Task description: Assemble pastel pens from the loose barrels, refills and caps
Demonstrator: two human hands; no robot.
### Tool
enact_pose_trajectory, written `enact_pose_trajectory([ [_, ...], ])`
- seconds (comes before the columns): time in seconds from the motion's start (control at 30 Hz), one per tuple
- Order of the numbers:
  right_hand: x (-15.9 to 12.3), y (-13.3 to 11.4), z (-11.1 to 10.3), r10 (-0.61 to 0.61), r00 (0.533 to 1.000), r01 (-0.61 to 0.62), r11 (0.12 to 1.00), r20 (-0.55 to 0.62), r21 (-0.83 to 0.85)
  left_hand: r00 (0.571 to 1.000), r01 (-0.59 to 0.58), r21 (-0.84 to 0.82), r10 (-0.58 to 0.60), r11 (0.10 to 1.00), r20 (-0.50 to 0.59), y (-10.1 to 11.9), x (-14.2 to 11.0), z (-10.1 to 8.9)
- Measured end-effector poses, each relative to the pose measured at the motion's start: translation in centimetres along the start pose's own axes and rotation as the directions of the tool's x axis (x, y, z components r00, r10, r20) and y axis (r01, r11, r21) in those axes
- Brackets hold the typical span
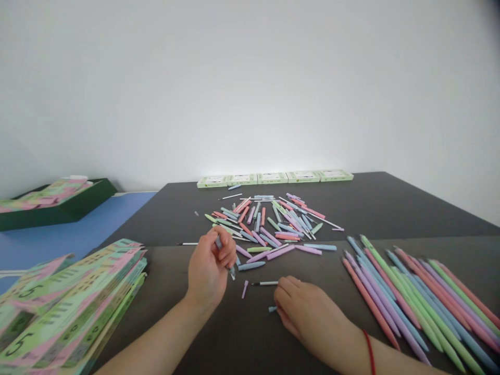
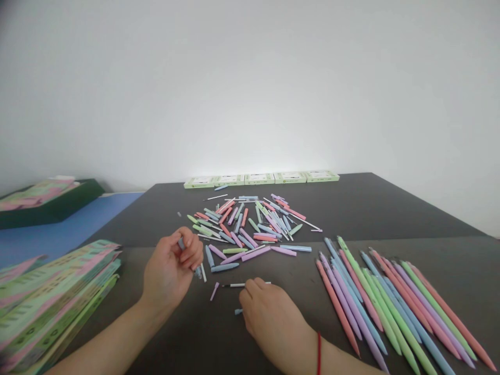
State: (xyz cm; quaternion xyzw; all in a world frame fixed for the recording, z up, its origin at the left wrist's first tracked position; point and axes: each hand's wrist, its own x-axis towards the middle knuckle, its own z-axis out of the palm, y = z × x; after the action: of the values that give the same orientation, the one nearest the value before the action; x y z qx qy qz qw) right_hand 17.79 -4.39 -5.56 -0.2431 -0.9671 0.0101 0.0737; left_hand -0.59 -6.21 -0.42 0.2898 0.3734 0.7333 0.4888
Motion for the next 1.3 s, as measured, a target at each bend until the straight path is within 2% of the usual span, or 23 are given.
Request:
enact_pose_trajectory([
  [0.1,0.1,0.9,-0.1,0.073,0.997,-0.072,0.995,0.013,-0.073,1.0,-0.025,0.001,0.025,1.0,0.012,0.8,0.2,-0.2],
  [0.23,0.2,2.0,0.0,0.136,0.99,-0.132,0.987,0.037,-0.088,0.996,-0.085,-0.008,0.085,0.996,0.006,2.3,0.6,-0.1],
  [0.4,1.4,2.8,-0.2,0.132,0.987,-0.121,0.986,0.089,-0.116,0.99,-0.138,-0.035,0.137,0.99,-0.026,3.5,1.0,-0.1],
  [0.6,4.3,3.4,-0.5,0.139,0.987,-0.129,0.984,0.082,-0.123,0.99,-0.137,-0.06,0.137,0.989,-0.016,3.5,1.1,-0.1],
  [0.73,4.1,3.4,-1.2,0.149,0.985,-0.141,0.985,0.082,-0.095,0.996,-0.085,-0.044,0.085,0.995,-0.004,1.8,0.7,-0.1],
  [0.87,1.4,2.3,-1.5,0.115,0.986,-0.124,0.99,0.124,0.065,0.997,0.06,0.003,-0.06,0.998,0.039,-1.8,-0.8,0.4],
  [0.93,0.1,1.7,-1.3,0.067,0.987,-0.086,0.989,0.149,0.123,0.987,0.106,0.038,-0.11,0.994,0.115,-3.5,-1.8,0.6],
  [1.0,-0.8,1.5,-1.1,0.022,0.986,-0.042,0.992,0.163,0.12,0.974,0.099,0.095,-0.116,0.991,0.193,-4.7,-2.8,0.5],
  [1.07,-1.1,1.9,-1.1,0.023,0.986,-0.038,0.995,0.164,0.093,0.962,0.003,0.219,-0.063,0.976,0.267,-5.2,-3.6,0.0],
  [1.13,-1.1,2.6,-1.5,0.058,0.985,-0.07,0.995,0.16,0.065,0.929,-0.149,0.387,-0.005,0.91,0.371,-5.2,-4.1,-0.6],
  [1.2,-1.0,3.5,-2.0,0.092,0.983,-0.101,0.994,0.158,0.045,0.863,-0.318,0.54,0.002,0.78,0.505,-4.8,-4.2,-1.1],
  [1.23,-1.0,3.9,-2.2,0.103,0.982,-0.111,0.993,0.158,0.037,0.813,-0.415,0.583,-0.004,0.699,0.583,-4.6,-4.2,-1.2],
  [1.3,-0.9,4.6,-2.4,0.128,0.981,-0.131,0.991,0.148,0.015,0.681,-0.612,0.578,-0.012,0.54,0.732,-4.1,-4.1,-1.3],
])
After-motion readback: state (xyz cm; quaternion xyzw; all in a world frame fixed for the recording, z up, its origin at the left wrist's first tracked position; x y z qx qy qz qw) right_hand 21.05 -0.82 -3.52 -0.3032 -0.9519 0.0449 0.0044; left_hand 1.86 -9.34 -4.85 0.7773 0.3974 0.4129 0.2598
